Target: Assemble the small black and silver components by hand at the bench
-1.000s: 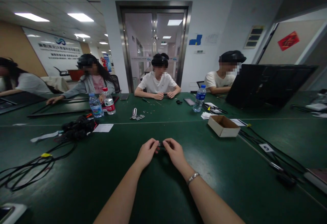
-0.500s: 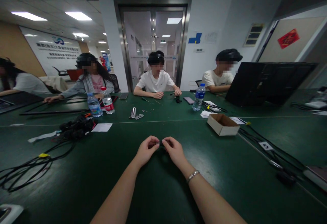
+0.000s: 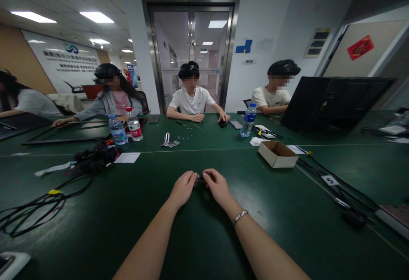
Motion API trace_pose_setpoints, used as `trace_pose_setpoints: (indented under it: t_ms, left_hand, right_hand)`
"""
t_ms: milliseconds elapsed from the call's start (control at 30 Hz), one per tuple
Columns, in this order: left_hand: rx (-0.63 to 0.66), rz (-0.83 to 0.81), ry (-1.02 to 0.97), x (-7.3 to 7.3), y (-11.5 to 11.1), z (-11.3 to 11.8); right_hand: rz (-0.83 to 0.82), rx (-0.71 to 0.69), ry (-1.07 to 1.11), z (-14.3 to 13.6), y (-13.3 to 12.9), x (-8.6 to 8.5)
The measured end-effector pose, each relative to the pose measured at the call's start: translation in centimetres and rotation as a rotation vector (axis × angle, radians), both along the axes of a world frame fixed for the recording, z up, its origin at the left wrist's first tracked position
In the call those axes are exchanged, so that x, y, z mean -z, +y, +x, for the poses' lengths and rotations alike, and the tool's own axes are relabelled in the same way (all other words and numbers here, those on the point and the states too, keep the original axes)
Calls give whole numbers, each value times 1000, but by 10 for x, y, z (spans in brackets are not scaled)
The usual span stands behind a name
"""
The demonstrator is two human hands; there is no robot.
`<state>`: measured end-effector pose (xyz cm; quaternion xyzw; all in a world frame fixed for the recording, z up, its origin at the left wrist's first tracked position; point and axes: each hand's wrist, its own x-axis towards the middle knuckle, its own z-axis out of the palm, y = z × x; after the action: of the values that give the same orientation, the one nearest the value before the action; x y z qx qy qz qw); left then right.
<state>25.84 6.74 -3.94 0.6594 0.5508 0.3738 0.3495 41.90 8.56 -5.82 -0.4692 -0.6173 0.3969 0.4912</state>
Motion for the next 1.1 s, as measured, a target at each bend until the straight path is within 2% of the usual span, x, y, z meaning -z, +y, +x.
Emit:
trace_pose_setpoints:
  t_ms: [233,467,600,800,1100]
  left_hand:
    - [48,4,-76,3,2,-2]
    - [37,2,-137,-1,0,0]
    - [40,-12,-79,-3,-2,0]
    - [18,5,24,1,-1,-1]
    - [41,-7,-19,-2,-2,-3]
  right_hand:
    - [-20,-3,9,0,0,-2]
    - [-8,1,-7,-1,-1,-1]
    - [-16,-5,-1,-2,-1,-2]
    - [-20,-16,0,-2,-1,-1]
    - [-8,-25,-21,-1,-2,-2]
